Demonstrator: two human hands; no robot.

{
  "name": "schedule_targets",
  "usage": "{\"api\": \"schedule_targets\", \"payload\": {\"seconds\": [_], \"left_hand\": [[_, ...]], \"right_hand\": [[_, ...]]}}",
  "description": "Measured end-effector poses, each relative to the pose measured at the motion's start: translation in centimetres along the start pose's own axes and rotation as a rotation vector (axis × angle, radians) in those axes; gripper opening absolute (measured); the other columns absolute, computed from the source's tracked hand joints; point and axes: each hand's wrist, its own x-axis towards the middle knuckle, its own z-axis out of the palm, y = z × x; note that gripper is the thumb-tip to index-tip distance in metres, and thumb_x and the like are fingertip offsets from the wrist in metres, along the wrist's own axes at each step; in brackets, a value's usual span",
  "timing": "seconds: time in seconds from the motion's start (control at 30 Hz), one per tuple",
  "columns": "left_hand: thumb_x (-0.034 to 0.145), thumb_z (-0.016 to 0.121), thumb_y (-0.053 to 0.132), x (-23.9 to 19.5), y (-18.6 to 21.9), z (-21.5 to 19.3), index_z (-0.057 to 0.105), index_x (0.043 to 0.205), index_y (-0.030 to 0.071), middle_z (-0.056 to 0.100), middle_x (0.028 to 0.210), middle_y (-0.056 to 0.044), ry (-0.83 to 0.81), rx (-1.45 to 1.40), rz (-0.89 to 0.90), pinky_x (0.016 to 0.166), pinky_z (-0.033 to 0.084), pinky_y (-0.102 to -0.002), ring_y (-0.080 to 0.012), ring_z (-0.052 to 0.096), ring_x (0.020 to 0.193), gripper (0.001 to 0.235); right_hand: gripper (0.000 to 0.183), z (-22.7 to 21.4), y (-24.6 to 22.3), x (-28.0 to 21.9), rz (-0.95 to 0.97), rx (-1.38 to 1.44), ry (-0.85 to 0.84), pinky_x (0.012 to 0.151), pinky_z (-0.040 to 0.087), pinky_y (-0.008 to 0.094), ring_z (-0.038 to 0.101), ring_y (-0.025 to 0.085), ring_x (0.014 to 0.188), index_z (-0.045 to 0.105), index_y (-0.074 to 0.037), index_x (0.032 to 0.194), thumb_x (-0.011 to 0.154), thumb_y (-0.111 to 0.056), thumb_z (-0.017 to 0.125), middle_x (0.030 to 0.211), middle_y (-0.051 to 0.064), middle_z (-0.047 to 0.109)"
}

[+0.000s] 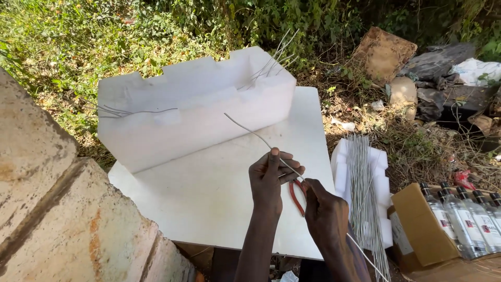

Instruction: A person uses wire cutters to snip a long metal wire into numerous small segments on a white table.

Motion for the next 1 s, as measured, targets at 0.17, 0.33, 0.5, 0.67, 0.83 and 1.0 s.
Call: {"api": "schedule_targets", "payload": {"seconds": [0.17,0.33,0.5,0.67,0.83,1.0], "left_hand": [[0.092,0.062,0.034,0.3,0.4,-0.3,0.068,0.081,-0.007,0.069,0.067,-0.020,0.067,-0.043,-0.086,0.065,0.063,-0.043,-0.0383,0.073,0.064,0.042],[0.089,0.065,0.039,0.0,-0.6,-1.4,0.069,0.082,-0.005,0.069,0.068,-0.018,0.072,-0.079,-0.133,0.064,0.063,-0.044,-0.0385,0.073,0.065,0.044],[0.093,0.061,0.034,0.6,-0.4,-1.6,0.070,0.082,-0.005,0.067,0.066,-0.017,0.127,-0.083,-0.078,0.071,0.064,-0.047,-0.0343,0.071,0.063,0.042],[0.092,0.060,0.038,0.7,-0.2,-1.6,0.068,0.083,-0.002,0.066,0.067,-0.014,0.159,-0.072,-0.010,0.068,0.063,-0.045,-0.0313,0.069,0.062,0.043],[0.098,0.054,0.041,0.7,-1.4,-1.5,0.065,0.080,0.004,0.053,0.060,-0.004,-0.060,-0.249,0.056,0.064,0.056,-0.045,-0.0219,0.057,0.053,0.042],[0.094,0.058,0.045,0.9,-0.9,-1.1,0.061,0.073,0.002,0.048,0.054,-0.005,0.068,-0.210,-0.018,0.055,0.052,-0.041,-0.0216,0.053,0.048,0.047]], "right_hand": [[0.011,0.7,0.0,-0.1,-0.063,0.053,0.041,0.044,0.028,0.033,0.026,0.017,0.048,0.064,-0.018,0.094,0.098,-0.015,0.055,0.049,0.005,0.038],[0.009,0.8,0.9,-0.8,-0.137,0.112,0.038,0.045,0.026,0.031,0.027,0.011,0.049,0.067,-0.015,0.100,0.098,-0.014,0.058,0.053,0.002,0.038],[0.034,0.1,-0.7,-0.3,0.112,0.255,-0.195,0.045,0.025,0.030,0.025,0.011,0.049,0.072,-0.022,0.122,0.094,-0.015,0.054,0.055,0.000,0.037],[0.017,-0.3,0.1,-1.2,0.052,0.244,-0.205,0.043,0.023,0.028,0.027,0.008,0.043,0.066,-0.016,0.099,0.098,-0.025,0.051,0.050,-0.003,0.035],[0.025,-0.6,0.4,-1.4,0.068,0.320,-0.176,0.043,0.019,0.027,0.023,0.008,0.043,0.061,-0.011,0.077,0.100,-0.013,0.051,0.049,-0.002,0.033],[0.019,-0.2,0.7,-1.7,-0.135,0.155,-0.054,0.042,0.024,0.029,0.028,0.010,0.041,0.059,-0.012,0.083,0.100,-0.019,0.054,0.048,-0.002,0.038]]}}
